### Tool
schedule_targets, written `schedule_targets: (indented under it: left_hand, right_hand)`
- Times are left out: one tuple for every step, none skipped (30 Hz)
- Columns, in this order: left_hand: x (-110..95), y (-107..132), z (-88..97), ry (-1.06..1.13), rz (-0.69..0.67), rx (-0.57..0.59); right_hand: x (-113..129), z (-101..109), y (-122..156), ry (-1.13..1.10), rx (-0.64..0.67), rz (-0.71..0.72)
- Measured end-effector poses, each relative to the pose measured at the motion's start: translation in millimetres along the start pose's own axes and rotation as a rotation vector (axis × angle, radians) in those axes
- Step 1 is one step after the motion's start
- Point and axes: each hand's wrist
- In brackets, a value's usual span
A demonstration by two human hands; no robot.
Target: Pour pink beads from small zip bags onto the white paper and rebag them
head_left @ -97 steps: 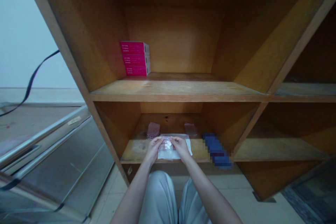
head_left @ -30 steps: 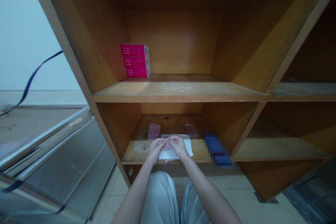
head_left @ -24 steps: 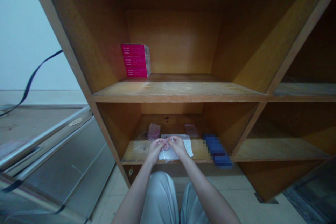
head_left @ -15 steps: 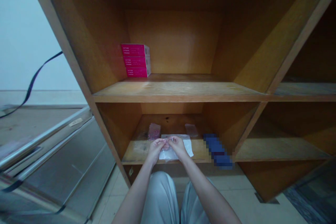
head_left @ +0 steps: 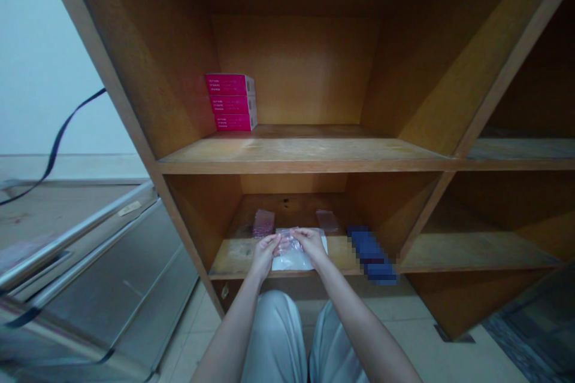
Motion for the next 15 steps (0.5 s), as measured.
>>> schedule_targets:
  left_hand:
    - [-0.5,0.1,0.1,0.015,0.006,-0.007]
    - [-0.9,0.0,0.2,0.03,0.009,-0.015]
    - [-1.2,0.0,0.4,0.044,0.009,-0.02]
    - [-1.3,-0.1,0.6,0.055,0.008,-0.023]
    - [-1.4,-0.2,0.6,0.064,0.005,-0.025]
    - [-1.4,-0.3,0.6,0.07,0.006,-0.027]
    - [-1.4,-0.3,0.4,0.074,0.007,-0.03]
    - [-1.5,-0.3,0.1,0.076,0.008,-0.035]
    - [-1.6,-0.3,-0.2,0.074,0.012,-0.038]
    - [-1.6,-0.2,-0.5,0.069,0.014,-0.038]
    - [-1.7,-0.1,-0.8,0.059,0.018,-0.033]
    - [-1.8,0.0,-1.0,0.048,0.021,-0.027]
    - [-1.8,0.2,-1.3,0.038,0.023,-0.023]
    - [-1.9,0.5,-1.6,0.025,0.023,-0.019]
    - [-1.9,0.9,-2.1,0.012,0.022,-0.015]
  right_hand:
    - [-0.5,1.1,-0.3,0.011,0.007,0.003]
    - [-1.1,2.1,-0.5,0.021,0.017,0.008]
    - [-1.8,2.8,-0.8,0.031,0.022,0.014]
    - [-2.5,3.3,-0.9,0.041,0.023,0.019]
    - [-3.0,3.5,-0.9,0.051,0.023,0.024]
    - [-3.2,3.5,-0.8,0.059,0.024,0.026]
    - [-3.2,3.2,-0.5,0.063,0.022,0.024]
    - [-3.0,2.8,-0.1,0.062,0.02,0.02]
    - [-2.7,2.3,0.2,0.055,0.016,0.014]
    - [-2.3,1.8,0.5,0.045,0.01,0.007]
    - [-2.1,1.4,0.5,0.034,-0.001,-0.002]
    - [-1.9,1.2,0.3,0.023,-0.016,-0.009]
    - [-1.9,1.1,-0.3,0.013,-0.036,-0.012]
    - [-2.0,1.2,-1.3,0.002,-0.059,-0.013]
    - [-2.1,1.4,-2.6,-0.009,-0.085,-0.014]
Point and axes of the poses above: each hand's wrist, its own y-axis away from the middle knuckle, its own z-axis out of the back of the hand, x = y × z, and after that the axes turned 15 degrees about y, right-handed
